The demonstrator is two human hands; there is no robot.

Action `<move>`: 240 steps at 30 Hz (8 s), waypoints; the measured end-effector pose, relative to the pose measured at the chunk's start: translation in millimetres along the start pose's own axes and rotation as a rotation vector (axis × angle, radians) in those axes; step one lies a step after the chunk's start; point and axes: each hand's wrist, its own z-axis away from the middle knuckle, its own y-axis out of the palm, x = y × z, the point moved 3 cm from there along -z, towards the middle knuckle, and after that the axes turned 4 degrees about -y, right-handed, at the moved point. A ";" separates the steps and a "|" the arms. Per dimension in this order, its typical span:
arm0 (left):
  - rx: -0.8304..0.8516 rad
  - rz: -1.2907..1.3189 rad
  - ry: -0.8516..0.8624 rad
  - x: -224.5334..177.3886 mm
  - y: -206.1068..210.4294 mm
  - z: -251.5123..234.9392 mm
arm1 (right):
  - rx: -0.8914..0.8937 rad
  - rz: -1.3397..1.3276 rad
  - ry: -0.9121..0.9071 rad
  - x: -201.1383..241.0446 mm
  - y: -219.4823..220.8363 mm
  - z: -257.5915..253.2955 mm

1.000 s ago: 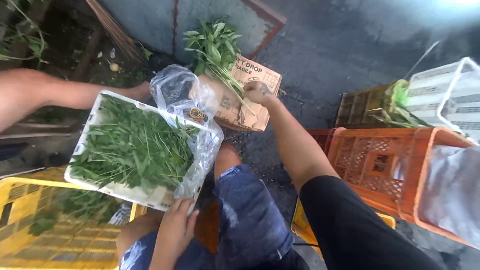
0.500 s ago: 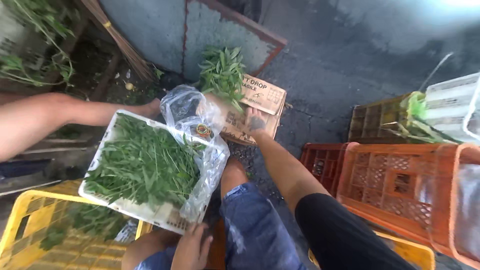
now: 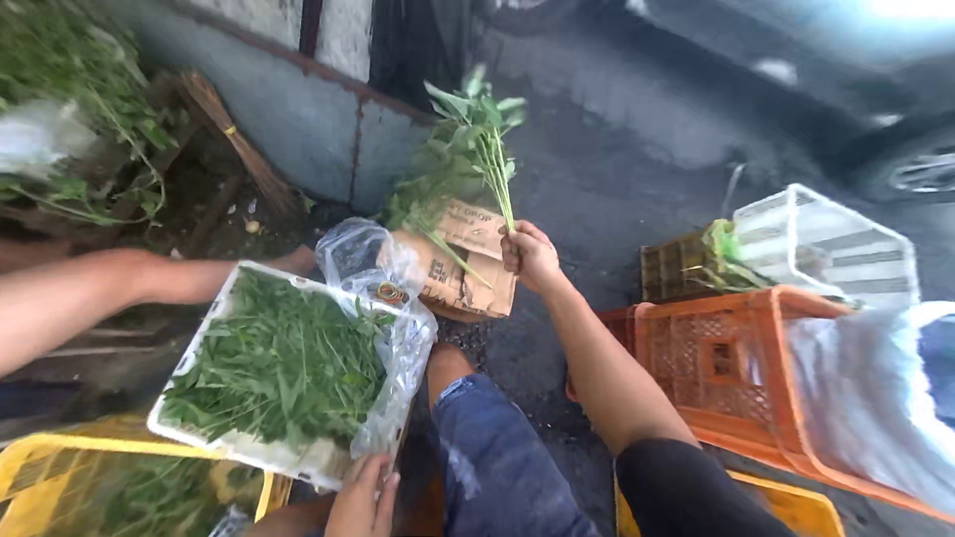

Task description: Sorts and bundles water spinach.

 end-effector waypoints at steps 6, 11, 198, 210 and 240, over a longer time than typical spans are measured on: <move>0.025 0.096 0.066 -0.1 13.6 38.4 | 0.122 -0.270 -0.034 45.4 -0.4 63.6; -0.085 0.326 0.186 -34.2 7.5 35.2 | 0.378 -0.352 -0.132 68.8 25.1 112.5; -0.457 1.614 -0.498 102.8 -55.5 -22.9 | 0.832 0.736 0.220 -122.6 338.0 170.7; -0.523 1.531 -0.541 118.2 -63.3 -14.8 | 0.485 1.201 0.338 -204.6 400.5 52.1; -0.821 1.126 -0.448 101.7 -59.5 -19.5 | 0.665 0.274 -0.343 30.1 371.4 101.5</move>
